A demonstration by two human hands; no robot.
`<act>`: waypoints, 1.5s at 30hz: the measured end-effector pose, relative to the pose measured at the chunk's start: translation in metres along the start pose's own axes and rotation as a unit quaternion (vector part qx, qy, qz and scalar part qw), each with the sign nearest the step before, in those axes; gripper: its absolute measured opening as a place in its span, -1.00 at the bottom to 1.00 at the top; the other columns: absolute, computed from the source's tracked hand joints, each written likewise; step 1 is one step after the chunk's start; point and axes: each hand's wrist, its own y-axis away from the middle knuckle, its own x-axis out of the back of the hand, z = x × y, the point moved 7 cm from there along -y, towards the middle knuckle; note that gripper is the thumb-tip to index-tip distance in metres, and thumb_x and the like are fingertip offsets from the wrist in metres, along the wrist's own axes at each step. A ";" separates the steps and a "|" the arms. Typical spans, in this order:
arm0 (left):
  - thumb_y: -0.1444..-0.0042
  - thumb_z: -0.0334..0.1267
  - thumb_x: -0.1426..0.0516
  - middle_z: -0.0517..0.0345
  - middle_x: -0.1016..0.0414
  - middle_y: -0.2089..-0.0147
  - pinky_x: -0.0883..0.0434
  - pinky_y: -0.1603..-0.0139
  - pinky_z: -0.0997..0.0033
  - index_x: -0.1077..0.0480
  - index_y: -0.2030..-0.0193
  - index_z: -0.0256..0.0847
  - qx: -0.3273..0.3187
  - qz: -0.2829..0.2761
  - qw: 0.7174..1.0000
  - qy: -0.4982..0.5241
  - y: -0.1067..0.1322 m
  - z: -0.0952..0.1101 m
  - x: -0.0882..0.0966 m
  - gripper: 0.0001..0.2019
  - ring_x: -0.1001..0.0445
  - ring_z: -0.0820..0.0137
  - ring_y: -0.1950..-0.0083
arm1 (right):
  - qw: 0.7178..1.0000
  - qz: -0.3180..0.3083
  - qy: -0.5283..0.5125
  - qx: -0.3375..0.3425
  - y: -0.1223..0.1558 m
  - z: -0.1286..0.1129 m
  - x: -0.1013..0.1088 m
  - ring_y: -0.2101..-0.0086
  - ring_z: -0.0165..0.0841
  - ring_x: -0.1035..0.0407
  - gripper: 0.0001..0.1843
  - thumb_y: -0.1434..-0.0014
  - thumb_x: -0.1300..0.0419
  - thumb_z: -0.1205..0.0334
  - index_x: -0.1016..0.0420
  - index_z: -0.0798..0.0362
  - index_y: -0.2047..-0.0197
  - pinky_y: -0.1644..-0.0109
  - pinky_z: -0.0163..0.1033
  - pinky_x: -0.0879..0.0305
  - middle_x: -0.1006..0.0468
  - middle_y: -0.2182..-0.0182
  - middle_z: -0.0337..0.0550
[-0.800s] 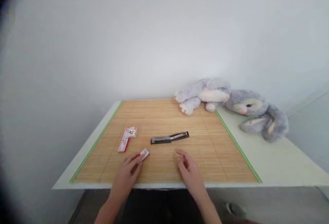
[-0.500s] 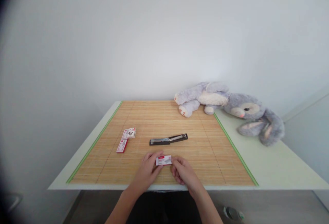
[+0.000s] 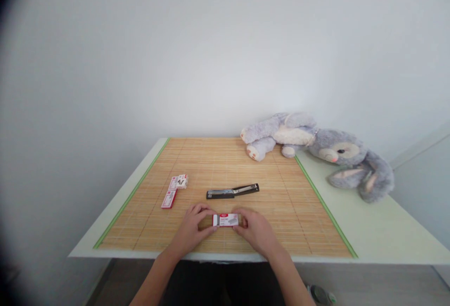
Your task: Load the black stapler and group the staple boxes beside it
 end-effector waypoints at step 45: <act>-0.04 0.03 -0.36 0.17 -0.50 0.13 -0.28 -0.06 0.18 -0.52 0.06 0.02 0.026 0.034 0.999 0.000 -0.003 -0.001 0.005 -0.65 -0.39 0.20 0.01 | 0.973 -0.045 0.208 0.087 -0.039 -0.068 0.009 0.42 -0.38 -0.42 -0.88 -0.16 -0.27 0.24 -0.65 -0.04 0.25 0.36 -0.33 -0.05 -0.61 0.43 -0.23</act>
